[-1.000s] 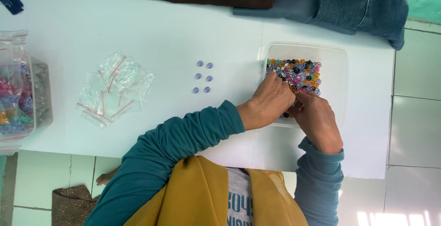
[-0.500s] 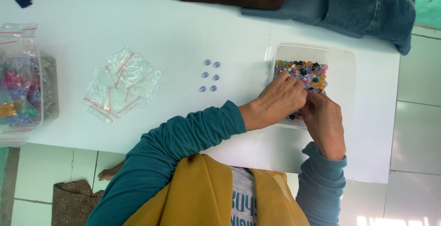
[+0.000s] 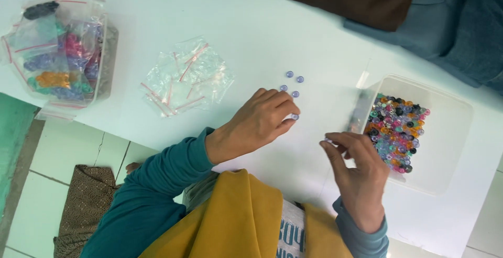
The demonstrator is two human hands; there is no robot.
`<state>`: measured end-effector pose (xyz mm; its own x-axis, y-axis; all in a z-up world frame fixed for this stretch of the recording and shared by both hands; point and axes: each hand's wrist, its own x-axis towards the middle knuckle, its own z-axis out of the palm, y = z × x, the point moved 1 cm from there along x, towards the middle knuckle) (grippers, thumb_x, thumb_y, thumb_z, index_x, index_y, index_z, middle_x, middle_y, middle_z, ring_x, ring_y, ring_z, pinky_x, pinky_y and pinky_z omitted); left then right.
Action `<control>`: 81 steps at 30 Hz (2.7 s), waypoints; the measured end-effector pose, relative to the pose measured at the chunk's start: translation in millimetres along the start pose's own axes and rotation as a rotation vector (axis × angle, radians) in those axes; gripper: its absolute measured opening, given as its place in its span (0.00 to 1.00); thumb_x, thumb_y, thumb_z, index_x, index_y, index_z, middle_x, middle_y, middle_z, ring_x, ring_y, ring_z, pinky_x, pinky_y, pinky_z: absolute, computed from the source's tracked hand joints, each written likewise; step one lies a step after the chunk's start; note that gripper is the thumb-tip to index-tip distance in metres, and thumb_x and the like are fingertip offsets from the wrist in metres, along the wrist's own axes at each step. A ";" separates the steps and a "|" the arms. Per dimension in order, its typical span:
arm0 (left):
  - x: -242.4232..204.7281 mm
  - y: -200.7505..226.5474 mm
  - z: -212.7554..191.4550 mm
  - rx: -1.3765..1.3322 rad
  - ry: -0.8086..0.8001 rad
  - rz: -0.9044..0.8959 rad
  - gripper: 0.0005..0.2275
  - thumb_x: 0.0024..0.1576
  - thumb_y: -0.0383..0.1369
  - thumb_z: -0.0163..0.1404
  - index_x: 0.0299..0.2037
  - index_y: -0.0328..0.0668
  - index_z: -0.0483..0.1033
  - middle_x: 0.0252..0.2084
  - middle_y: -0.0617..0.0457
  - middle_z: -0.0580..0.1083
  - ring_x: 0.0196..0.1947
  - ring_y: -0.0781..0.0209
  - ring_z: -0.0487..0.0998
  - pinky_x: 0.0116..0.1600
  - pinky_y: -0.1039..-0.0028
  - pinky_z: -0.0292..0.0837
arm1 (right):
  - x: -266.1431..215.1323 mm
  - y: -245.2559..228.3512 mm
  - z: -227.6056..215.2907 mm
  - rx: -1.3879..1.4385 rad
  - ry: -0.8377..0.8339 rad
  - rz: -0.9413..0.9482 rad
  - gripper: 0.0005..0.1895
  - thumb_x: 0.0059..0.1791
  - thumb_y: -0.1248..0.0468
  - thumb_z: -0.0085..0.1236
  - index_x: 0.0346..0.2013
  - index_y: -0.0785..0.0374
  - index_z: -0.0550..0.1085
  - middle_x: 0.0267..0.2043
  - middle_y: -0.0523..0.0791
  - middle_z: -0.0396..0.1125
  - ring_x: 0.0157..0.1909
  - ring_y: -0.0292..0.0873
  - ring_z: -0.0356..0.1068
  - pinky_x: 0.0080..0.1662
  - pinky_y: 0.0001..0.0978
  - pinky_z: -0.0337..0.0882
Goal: Sorting and packaging small colorful buttons into plastic bags
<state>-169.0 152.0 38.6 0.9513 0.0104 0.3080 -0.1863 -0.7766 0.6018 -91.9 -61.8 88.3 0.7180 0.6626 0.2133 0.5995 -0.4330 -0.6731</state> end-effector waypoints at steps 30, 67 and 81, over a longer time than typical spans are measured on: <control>10.1 13.3 8.2 0.024 0.115 -0.062 0.06 0.60 0.33 0.56 0.44 0.45 0.75 0.39 0.54 0.69 0.39 0.53 0.75 0.42 0.65 0.66 | 2.0 19.9 46.1 0.062 0.069 -0.046 0.07 0.50 0.69 0.67 0.43 0.63 0.81 0.36 0.46 0.70 0.30 0.40 0.70 0.33 0.28 0.74; 122.0 85.7 171.5 0.385 -0.062 0.273 0.05 0.43 0.21 0.61 0.21 0.39 0.79 0.22 0.44 0.74 0.27 0.49 0.73 0.47 0.53 0.58 | -3.3 116.6 -56.6 -0.464 -0.305 0.532 0.08 0.49 0.68 0.63 0.41 0.66 0.82 0.32 0.50 0.71 0.34 0.52 0.74 0.35 0.49 0.76; 11.9 27.1 13.1 0.062 0.018 0.068 0.05 0.52 0.27 0.61 0.35 0.44 0.78 0.31 0.53 0.75 0.34 0.55 0.75 0.49 0.64 0.62 | -9.0 25.1 -18.8 -0.032 0.061 0.082 0.09 0.49 0.71 0.69 0.43 0.66 0.81 0.40 0.51 0.72 0.34 0.46 0.71 0.39 0.38 0.73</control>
<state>-159.5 122.8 49.0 0.9324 -0.0325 0.3599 -0.2339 -0.8133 0.5327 -76.7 -90.2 82.8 0.7845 0.5864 0.2017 0.5482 -0.5039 -0.6675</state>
